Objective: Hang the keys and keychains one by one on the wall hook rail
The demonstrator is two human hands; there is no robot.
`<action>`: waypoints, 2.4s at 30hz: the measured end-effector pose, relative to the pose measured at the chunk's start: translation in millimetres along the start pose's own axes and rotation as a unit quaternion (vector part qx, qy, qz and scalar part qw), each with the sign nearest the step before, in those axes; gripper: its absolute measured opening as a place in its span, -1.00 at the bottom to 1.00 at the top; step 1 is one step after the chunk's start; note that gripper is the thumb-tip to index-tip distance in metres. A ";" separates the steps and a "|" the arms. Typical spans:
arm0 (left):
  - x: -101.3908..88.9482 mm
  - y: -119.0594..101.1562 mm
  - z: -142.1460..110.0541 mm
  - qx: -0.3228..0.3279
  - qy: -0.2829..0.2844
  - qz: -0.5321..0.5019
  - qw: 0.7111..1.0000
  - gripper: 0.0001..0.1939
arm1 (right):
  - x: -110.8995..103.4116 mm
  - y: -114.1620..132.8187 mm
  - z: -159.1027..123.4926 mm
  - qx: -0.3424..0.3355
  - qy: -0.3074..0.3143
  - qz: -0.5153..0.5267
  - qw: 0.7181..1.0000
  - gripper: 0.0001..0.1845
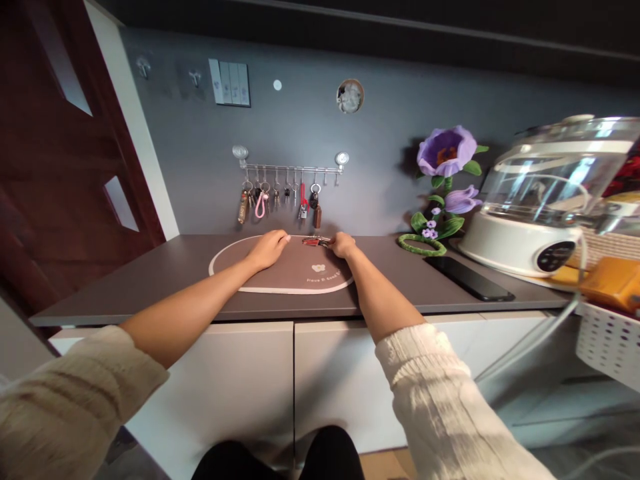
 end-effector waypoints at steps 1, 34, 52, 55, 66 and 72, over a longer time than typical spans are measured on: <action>0.4 0.1 0.0 0.001 0.001 0.001 1.000 -0.72 | 0.2 -0.3 -0.4 0.004 0.007 -0.004 1.000 -0.95; -4.7 -13.6 -3.6 0.017 -0.001 -0.063 0.998 -0.83 | -29.4 47.9 -20.7 -0.109 -0.010 0.482 0.869 -0.80; -21.2 -29.7 -5.7 0.043 -0.067 -0.106 0.991 -0.81 | -29.4 85.9 -40.8 -0.183 0.095 0.614 0.762 -0.74; -21.4 -27.7 -5.7 0.029 -0.071 -0.102 0.992 -0.75 | -22.6 92.5 -45.6 -0.179 0.120 0.634 0.743 -0.73; -26.6 -22.1 -5.8 -0.005 -0.087 -0.028 0.996 -0.87 | -14.6 102.2 -53.1 -0.174 0.162 0.647 0.725 -0.77; -22.2 -19.2 -2.5 0.010 -0.077 -0.037 0.996 -0.89 | -21.7 97.8 -50.3 -0.166 0.132 0.649 0.731 -0.81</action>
Point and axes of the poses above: each hand's wrist, its own z-axis towards the middle knuckle, its own x-axis out of the palm, y = z × x, the point moved 9 cm from there along z, towards the middle knuckle, and after that the axes turned 3 degrees about z, right-handed, at the moved point
